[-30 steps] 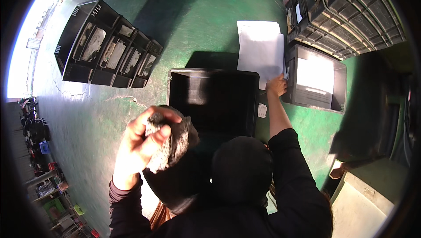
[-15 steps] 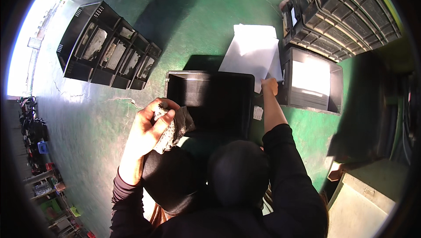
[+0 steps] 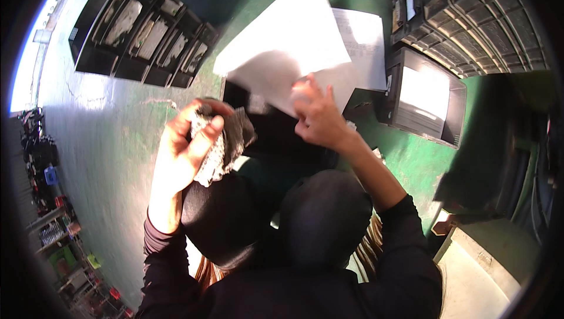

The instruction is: The person sits on the floor and wipes the interior of black plastic crates using a cloth. They handle white papers, placing them inside the crates and then removing them, while continuing to wipe the crate surfaces.

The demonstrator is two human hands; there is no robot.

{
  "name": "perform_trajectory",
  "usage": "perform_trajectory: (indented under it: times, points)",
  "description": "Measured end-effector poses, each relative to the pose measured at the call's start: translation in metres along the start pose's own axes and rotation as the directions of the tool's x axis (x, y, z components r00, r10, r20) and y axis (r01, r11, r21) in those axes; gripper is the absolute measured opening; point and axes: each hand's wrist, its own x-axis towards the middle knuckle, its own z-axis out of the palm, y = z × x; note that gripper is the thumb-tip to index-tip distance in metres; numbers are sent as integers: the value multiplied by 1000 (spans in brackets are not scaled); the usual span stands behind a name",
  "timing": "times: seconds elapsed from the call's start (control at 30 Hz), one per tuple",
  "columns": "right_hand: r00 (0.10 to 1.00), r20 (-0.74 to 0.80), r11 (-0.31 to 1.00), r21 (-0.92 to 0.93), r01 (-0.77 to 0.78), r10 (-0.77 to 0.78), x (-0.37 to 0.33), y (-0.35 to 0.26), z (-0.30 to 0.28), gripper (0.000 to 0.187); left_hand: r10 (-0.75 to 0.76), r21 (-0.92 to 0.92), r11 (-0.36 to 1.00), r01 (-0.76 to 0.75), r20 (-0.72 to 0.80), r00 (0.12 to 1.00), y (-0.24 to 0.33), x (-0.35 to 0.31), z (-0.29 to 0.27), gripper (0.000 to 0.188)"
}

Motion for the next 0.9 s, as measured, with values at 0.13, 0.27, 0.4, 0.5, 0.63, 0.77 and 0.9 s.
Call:
perform_trajectory:
  times: [0.13, 0.27, 0.4, 0.5, 0.63, 0.77, 0.9]
  points:
    - [927, 375, 1000, 10, -10, 6, -31, -2, 76, 11, 10, -42, 999, -13, -81, 997, 7, -11, -11, 15]
    - [783, 615, 990, 22, -137, 95, -36, 17, 108, 29, 11, -70, 997, -20, -125, 992, 7, -23, -15, 16]
    - [692, 701, 985, -92, -148, 169, -25, 16, 111, 29, 48, -48, 997, -55, -140, 989, 6, -28, -20, 17]
    - [671, 713, 962, -21, -271, 205, -5, 7, 93, 46, 60, -39, 997, -66, -144, 988, 7, -31, -23, 18]
    - [876, 431, 966, -223, -128, 216, -6, 12, 120, 70, 67, -39, 997, -74, -156, 985, 7, -33, -21, 18]
    - [758, 573, 924, -368, -102, 312, 1, 32, 128, 80, 74, -30, 996, -79, -137, 988, 7, -29, -21, 17]
    - [962, 236, 955, -290, -66, 138, -14, 42, 110, 79, 28, -34, 999, -31, -80, 996, 6, -25, -24, 17]
